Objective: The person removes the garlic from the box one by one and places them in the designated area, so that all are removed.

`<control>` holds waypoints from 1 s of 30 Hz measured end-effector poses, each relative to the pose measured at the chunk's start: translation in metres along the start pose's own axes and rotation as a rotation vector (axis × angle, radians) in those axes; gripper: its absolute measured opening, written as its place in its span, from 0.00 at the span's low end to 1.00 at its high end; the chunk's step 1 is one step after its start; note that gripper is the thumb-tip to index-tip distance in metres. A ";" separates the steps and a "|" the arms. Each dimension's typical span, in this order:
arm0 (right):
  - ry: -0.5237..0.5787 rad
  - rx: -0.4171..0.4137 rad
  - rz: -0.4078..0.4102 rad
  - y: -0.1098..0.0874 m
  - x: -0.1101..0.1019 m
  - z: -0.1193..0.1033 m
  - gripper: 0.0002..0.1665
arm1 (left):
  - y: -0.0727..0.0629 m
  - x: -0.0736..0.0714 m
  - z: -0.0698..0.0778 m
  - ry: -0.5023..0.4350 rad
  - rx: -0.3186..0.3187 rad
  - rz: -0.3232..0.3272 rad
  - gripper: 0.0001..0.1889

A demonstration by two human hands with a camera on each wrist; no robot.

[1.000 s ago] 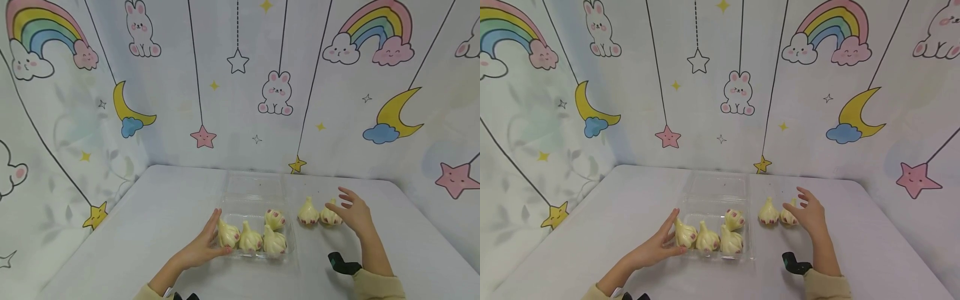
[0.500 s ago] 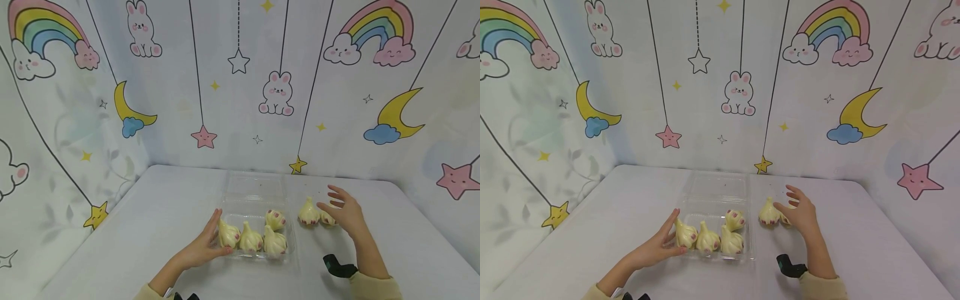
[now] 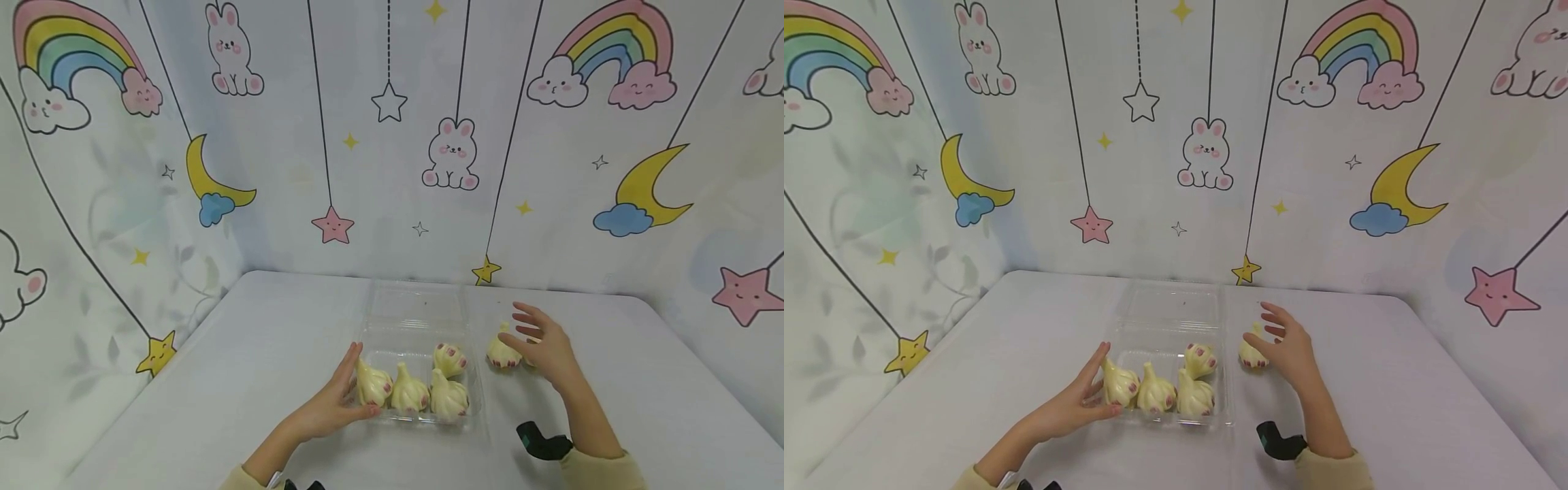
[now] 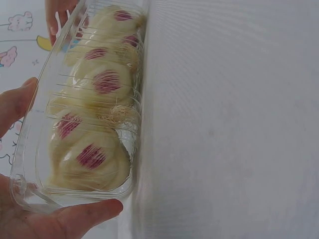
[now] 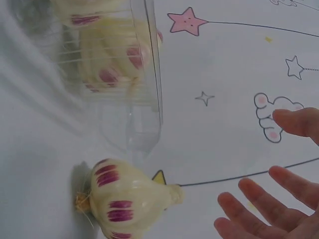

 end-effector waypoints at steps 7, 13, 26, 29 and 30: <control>0.032 -0.039 -0.021 -0.002 0.011 -0.007 0.39 | 0.000 0.000 0.000 0.008 0.000 0.004 0.55; 0.102 -0.072 -0.036 -0.001 0.020 -0.008 0.38 | 0.000 0.000 0.001 0.002 0.002 0.000 0.54; 0.194 -0.123 -0.109 -0.002 0.050 -0.012 0.39 | 0.000 0.000 0.001 0.003 0.000 0.003 0.54; 0.207 -0.126 -0.130 -0.003 0.057 -0.013 0.38 | -0.001 0.000 0.002 0.004 -0.003 0.004 0.55; 0.208 -0.125 -0.138 -0.004 0.059 -0.014 0.38 | -0.001 0.000 0.002 0.003 -0.004 0.003 0.55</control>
Point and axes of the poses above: each hand's wrist, its own y-axis towards the middle knuckle, its own x-axis out of the palm, z = x × y, the point moved 3 cm from there along y, towards the middle knuckle, and after that the axes turned 4 degrees about -x, right-handed, at the moved point
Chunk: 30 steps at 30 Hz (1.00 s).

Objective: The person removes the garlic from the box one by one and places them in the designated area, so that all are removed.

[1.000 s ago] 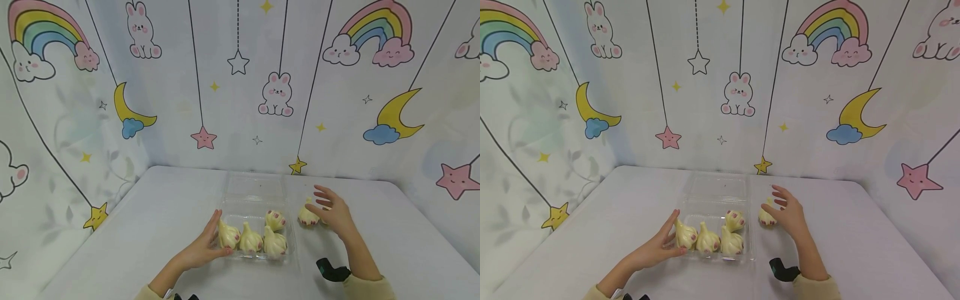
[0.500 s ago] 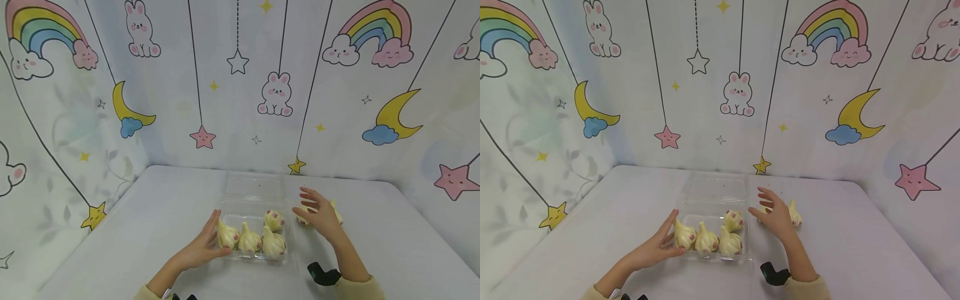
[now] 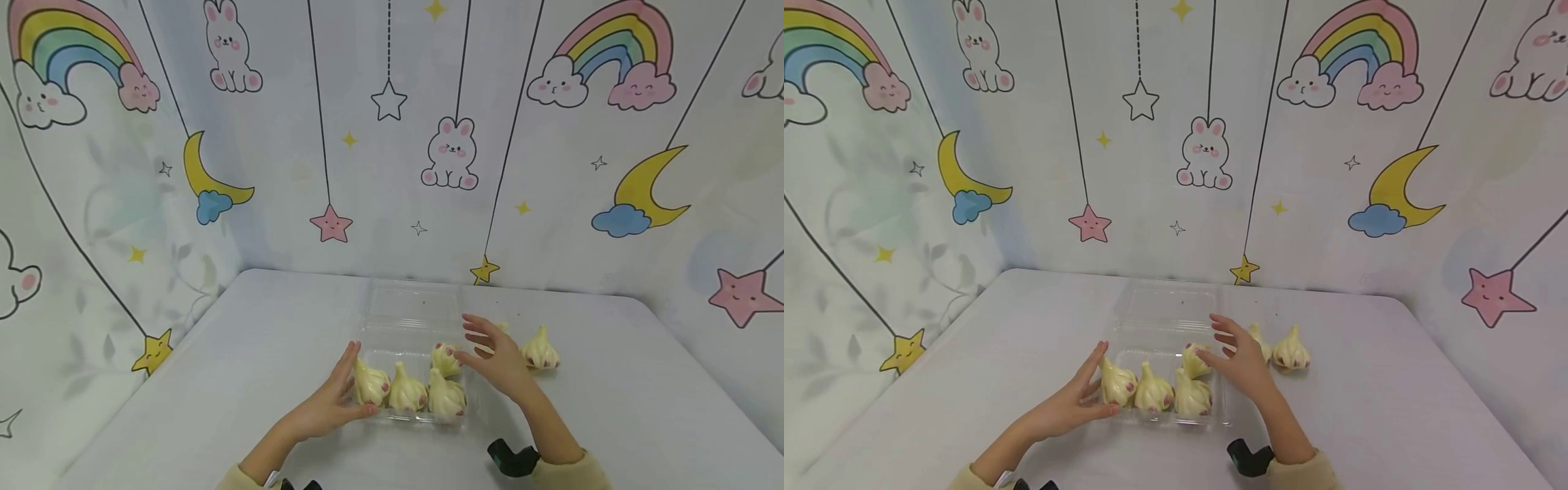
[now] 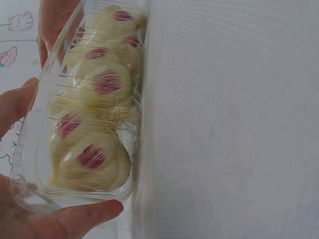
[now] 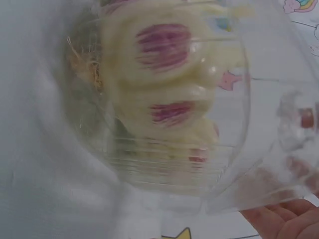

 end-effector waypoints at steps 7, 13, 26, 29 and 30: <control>0.002 -0.014 -0.036 -0.001 0.016 -0.001 0.37 | -0.001 0.000 0.001 0.002 -0.005 0.003 0.55; 0.015 -0.038 -0.044 -0.002 0.022 -0.001 0.36 | 0.000 0.000 0.000 0.006 -0.005 0.006 0.55; -0.006 -0.045 -0.086 -0.002 0.028 -0.001 0.34 | 0.001 -0.001 0.000 -0.001 0.003 -0.003 0.55; -0.022 -0.032 -0.082 -0.001 0.028 0.000 0.34 | 0.001 -0.001 -0.001 -0.001 0.001 -0.008 0.55; -0.033 -0.031 -0.077 0.000 0.028 0.000 0.33 | 0.001 -0.001 -0.001 0.003 0.002 -0.008 0.55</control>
Point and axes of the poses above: each hand's wrist, its own y-axis towards the middle knuckle, its own x-axis out of the palm, z = x × y, the point moved 3 cm from there along y, towards the middle knuckle, and after that the axes turned 4 degrees about -x, right-handed, at the moved point
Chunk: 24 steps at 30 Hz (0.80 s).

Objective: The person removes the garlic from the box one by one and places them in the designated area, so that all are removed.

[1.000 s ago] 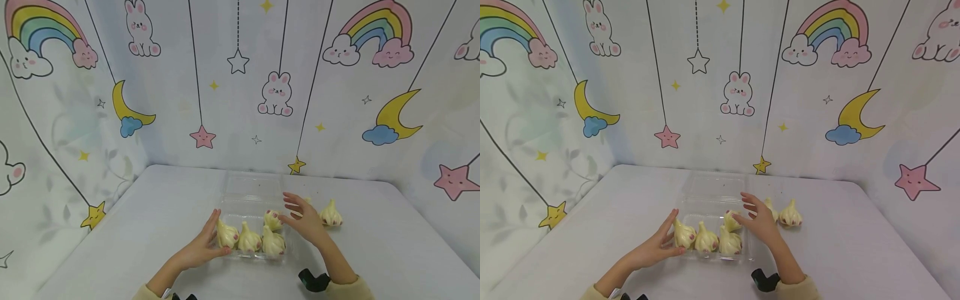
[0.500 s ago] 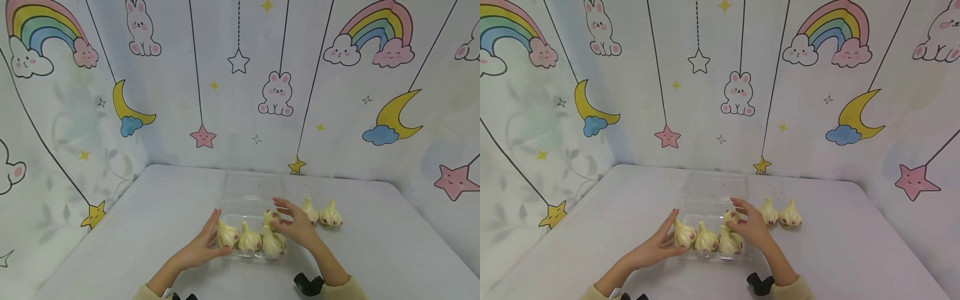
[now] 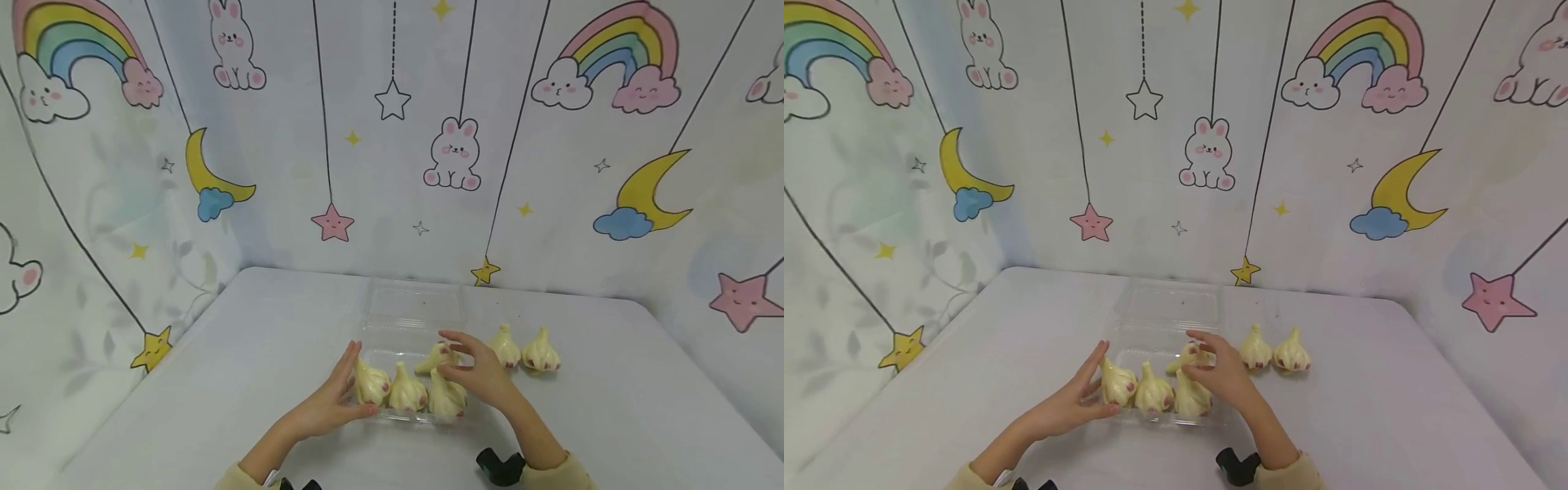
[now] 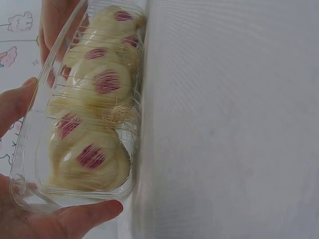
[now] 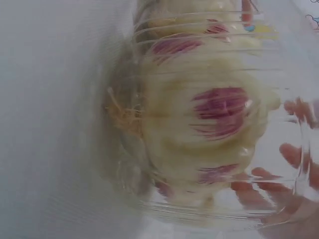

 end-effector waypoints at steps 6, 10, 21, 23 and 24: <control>-0.127 -0.058 0.012 0.012 -0.003 -0.001 0.29 | 0.000 -0.001 -0.001 0.006 0.005 -0.004 0.54; -0.202 -0.123 -0.050 0.021 -0.004 -0.002 0.29 | 0.001 0.000 0.000 0.000 0.005 -0.006 0.54; -0.221 -0.133 -0.211 0.034 0.001 0.003 0.30 | 0.000 0.000 0.000 -0.004 -0.004 0.004 0.54; -0.238 -0.126 -0.222 0.035 0.002 0.003 0.30 | 0.000 0.000 0.000 -0.003 -0.002 0.003 0.54; -0.244 -0.121 -0.231 0.035 0.002 0.003 0.31 | 0.000 0.000 0.000 -0.002 -0.002 0.003 0.54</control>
Point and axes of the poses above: each hand's wrist, its own y-axis towards the middle knuckle, its own x-axis out of the palm, z = x × y, the point moved 3 cm from there along y, towards the middle knuckle, and after that the axes turned 4 degrees about -x, right-handed, at the moved point
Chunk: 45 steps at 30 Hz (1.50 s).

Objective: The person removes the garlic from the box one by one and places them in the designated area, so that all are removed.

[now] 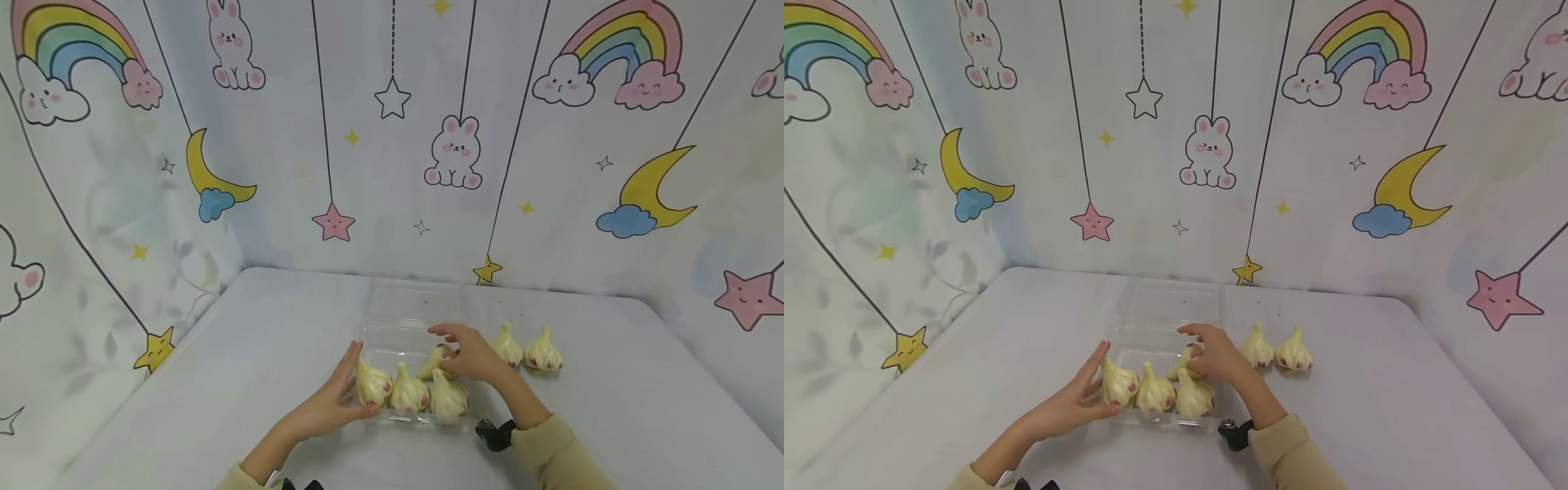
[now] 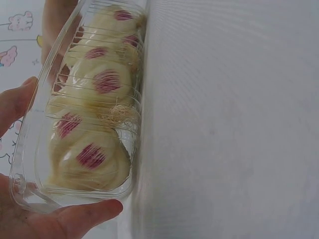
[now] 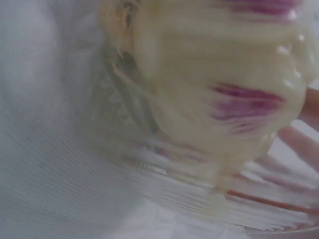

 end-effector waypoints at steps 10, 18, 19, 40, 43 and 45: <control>-0.041 0.002 -0.101 0.005 -0.001 0.001 0.31 | 0.000 0.002 0.002 -0.006 0.003 -0.001 0.54; -0.019 -0.065 -0.110 0.004 0.001 0.004 0.30 | 0.001 0.002 0.001 0.005 0.016 0.010 0.54; -0.014 -0.077 -0.102 0.003 0.001 0.004 0.30 | 0.001 0.002 0.001 0.007 0.017 0.009 0.54; 0.196 0.015 0.157 -0.020 -0.017 0.004 0.35 | -0.002 0.001 0.000 -0.007 0.006 -0.003 0.54; 0.197 0.034 0.200 -0.024 -0.020 0.007 0.36 | -0.001 0.001 -0.001 -0.012 0.009 -0.003 0.54; 0.184 0.040 0.229 -0.027 -0.022 0.009 0.36 | -0.001 0.002 -0.001 -0.015 0.011 -0.002 0.54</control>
Point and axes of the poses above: each hand's wrist, its own y-axis towards the middle knuckle, its own x-axis out of the palm, z = x × y, the point moved 3 cm from there along y, towards the middle knuckle, and after that the axes turned 4 degrees about -x, right-handed, at the moved point
